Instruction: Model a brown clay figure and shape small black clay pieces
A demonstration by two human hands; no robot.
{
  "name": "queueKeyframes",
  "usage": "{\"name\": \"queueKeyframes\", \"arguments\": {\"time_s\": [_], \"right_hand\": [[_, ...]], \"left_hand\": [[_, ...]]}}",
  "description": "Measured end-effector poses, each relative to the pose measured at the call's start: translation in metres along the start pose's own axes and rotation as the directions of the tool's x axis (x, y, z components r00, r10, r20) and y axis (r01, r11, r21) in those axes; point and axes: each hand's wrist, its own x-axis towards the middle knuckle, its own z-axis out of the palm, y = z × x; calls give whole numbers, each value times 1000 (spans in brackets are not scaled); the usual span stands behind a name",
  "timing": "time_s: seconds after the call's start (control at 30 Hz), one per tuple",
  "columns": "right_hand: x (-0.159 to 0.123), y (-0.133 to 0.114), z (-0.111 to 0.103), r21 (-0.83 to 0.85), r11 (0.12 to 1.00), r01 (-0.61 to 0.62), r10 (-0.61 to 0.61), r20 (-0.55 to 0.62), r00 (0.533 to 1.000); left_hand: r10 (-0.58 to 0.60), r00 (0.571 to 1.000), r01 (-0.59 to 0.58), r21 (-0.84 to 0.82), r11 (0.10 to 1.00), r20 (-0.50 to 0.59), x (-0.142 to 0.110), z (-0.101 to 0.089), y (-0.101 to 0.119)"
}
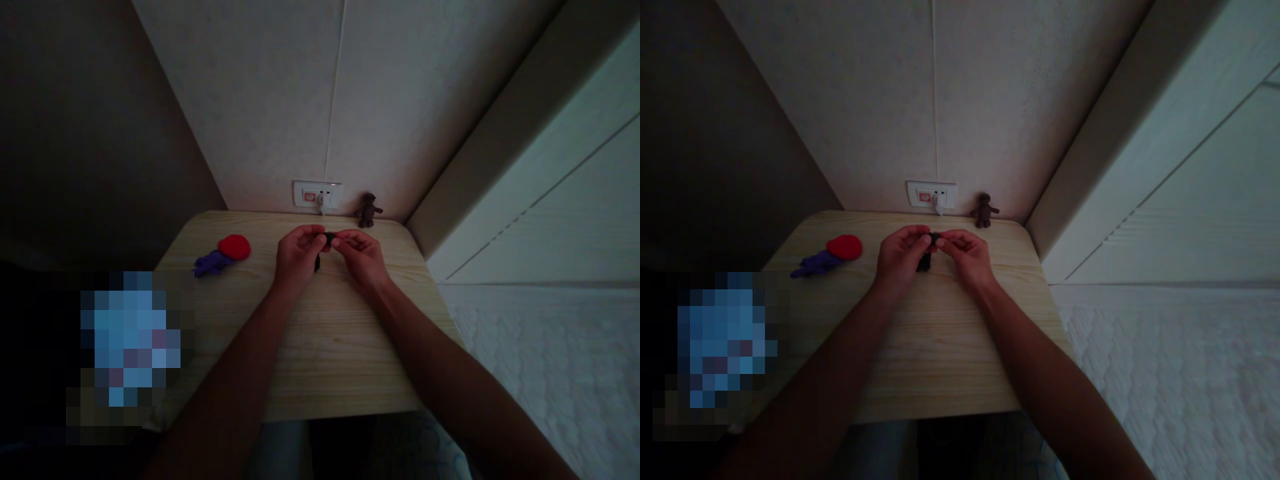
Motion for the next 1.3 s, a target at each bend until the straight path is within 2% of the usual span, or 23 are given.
{"name": "queueKeyframes", "arguments": {"time_s": [0.1, 0.2, 0.43, 0.5, 0.77, 0.93, 1.13, 1.3], "right_hand": [[0, 3, -1, 58, 998, -31, 30, 12, 999], [0, 3, 0, 35, 999, -10, 11, -15, 1000], [-7, -3, 4, -165, 958, 233, -236, 1, 972], [-8, -4, 5, -197, 944, 266, -268, 19, 963], [-9, -6, 3, -220, 959, 180, -174, 45, 984], [-9, -3, 1, -315, 924, 215, -215, 36, 976], [-5, 0, -6, -346, 904, 251, -271, -10, 962], [-3, -4, -6, -325, 916, 233, -240, 20, 971]], "left_hand": [[-34, 999, 33, -82, 996, -7, 0, 2, 0], [-38, 999, 35, -140, 990, -15, 1, 3, 0], [-8, 999, 2, -126, 992, -46, 2, 1, -3], [-14, 999, 8, -125, 992, -52, 2, 1, -2], [-87, 995, 94, -191, 977, 46, 1, 0, 7], [-31, 997, 40, -118, 992, 76, 1, 0, 3], [48, 994, -47, -5, 999, 93, 4, -7, -1], [67, 994, -76, 109, 991, 84, 4, -9, -1]]}}
